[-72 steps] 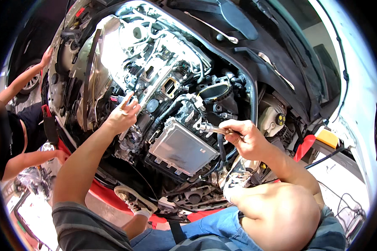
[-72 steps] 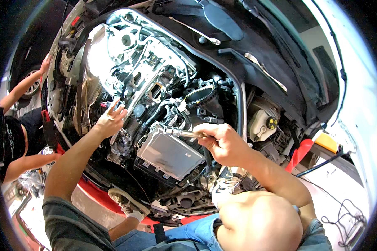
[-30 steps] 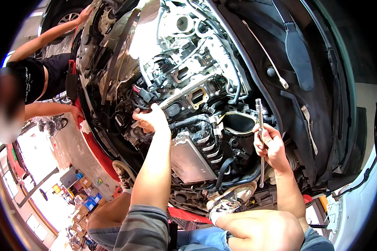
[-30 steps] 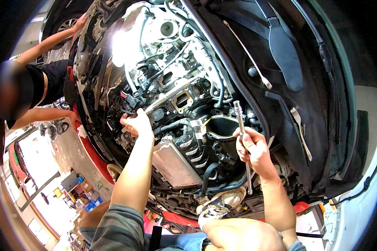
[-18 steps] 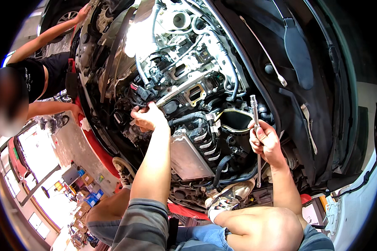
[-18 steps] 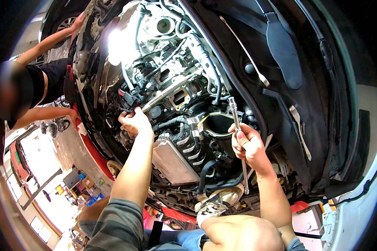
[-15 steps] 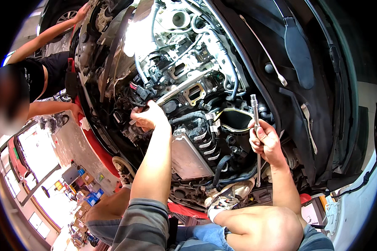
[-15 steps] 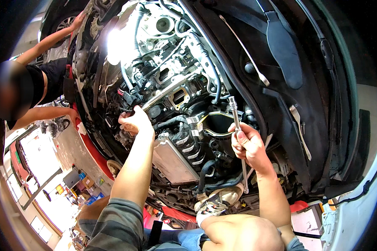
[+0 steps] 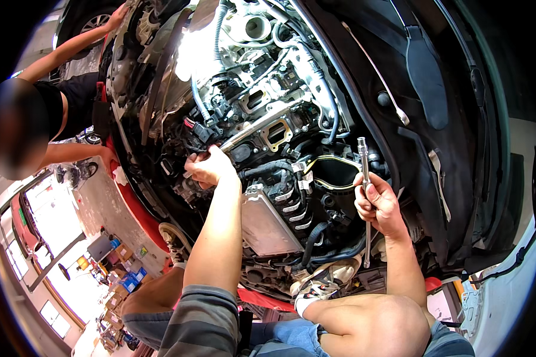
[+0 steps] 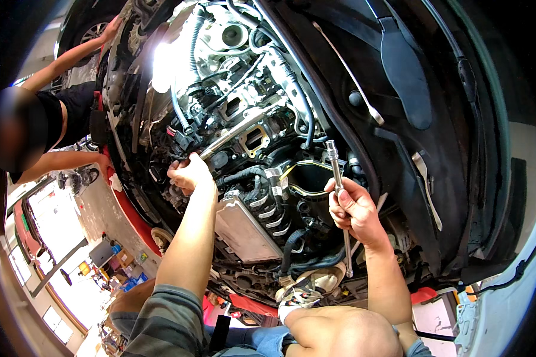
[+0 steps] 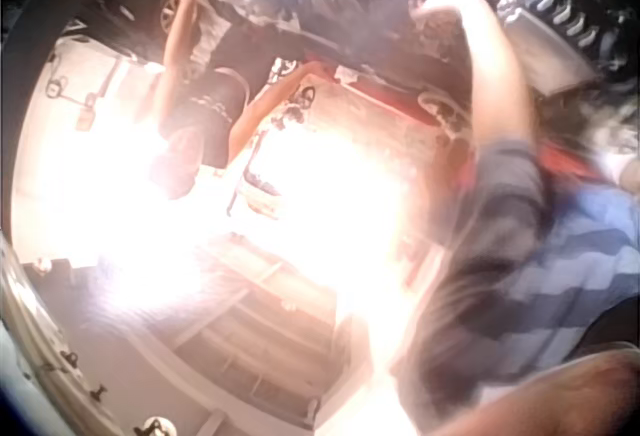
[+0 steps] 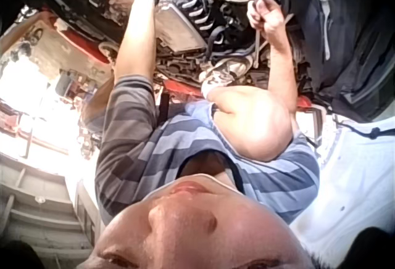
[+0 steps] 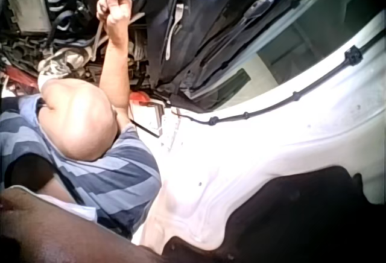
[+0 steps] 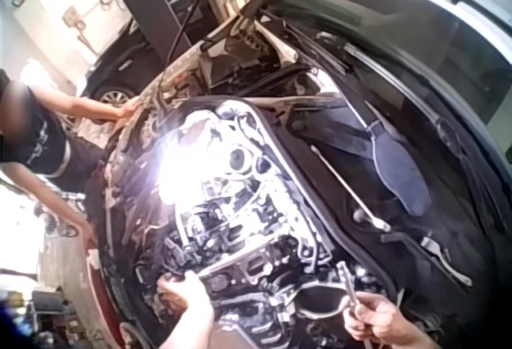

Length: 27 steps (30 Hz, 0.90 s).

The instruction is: The person uses a socket wrench to unscrew bolts from a metal fuel rail assembly in the engine bay of a car, then lifts the rail with attached fuel injectors out of the engine and places it on the floor.

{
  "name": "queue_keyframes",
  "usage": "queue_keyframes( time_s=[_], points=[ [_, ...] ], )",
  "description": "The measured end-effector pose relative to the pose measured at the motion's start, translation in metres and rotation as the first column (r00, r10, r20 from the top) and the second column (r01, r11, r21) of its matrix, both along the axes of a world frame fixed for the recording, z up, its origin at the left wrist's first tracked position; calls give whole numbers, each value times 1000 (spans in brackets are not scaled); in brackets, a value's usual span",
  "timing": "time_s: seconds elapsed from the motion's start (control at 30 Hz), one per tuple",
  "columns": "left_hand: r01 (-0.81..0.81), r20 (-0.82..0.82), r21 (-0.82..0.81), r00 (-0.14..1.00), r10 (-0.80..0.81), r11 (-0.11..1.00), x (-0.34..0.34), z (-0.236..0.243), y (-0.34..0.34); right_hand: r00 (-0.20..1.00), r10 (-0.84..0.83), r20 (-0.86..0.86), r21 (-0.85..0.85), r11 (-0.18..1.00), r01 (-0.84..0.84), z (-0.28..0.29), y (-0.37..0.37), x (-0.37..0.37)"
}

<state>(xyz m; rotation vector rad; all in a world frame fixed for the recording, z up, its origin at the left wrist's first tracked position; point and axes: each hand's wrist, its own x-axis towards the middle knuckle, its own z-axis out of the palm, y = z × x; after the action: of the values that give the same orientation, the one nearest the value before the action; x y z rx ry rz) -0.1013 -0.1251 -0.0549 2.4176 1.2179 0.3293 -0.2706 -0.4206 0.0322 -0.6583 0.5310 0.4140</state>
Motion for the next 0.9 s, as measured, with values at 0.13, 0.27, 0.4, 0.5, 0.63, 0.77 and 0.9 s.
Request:
queue_keyframes(
  time_s=[0.13,0.27,0.4,0.5,0.63,0.77,0.9],
  points=[
    [56,-126,52,991,-50,997,1,12,-9,1000,-1,-7,-10,1000,1,0,-2,0],
    [39,-68,137,997,-30,990,-1,0,-5,1000,3,-5,-4,1000,-3,0,0,0],
    [30,-69,34,997,-28,999,0,4,-7,1000,0,-12,4,1000,0,-2,-2,-1],
    [60,-94,40,994,-56,997,1,8,-8,1000,-4,-19,9,1000,4,-1,-2,-1],
    [21,-58,109,998,-14,994,-1,2,-7,1000,-3,-16,19,1000,3,-1,-2,0],
    [-47,-109,61,993,54,997,4,8,-11,1000,-3,-9,30,1000,3,-3,-2,-1],
    [27,-85,65,996,-22,998,0,6,-8,1000,-7,-21,31,999,7,-1,-3,-1]
  ],
)
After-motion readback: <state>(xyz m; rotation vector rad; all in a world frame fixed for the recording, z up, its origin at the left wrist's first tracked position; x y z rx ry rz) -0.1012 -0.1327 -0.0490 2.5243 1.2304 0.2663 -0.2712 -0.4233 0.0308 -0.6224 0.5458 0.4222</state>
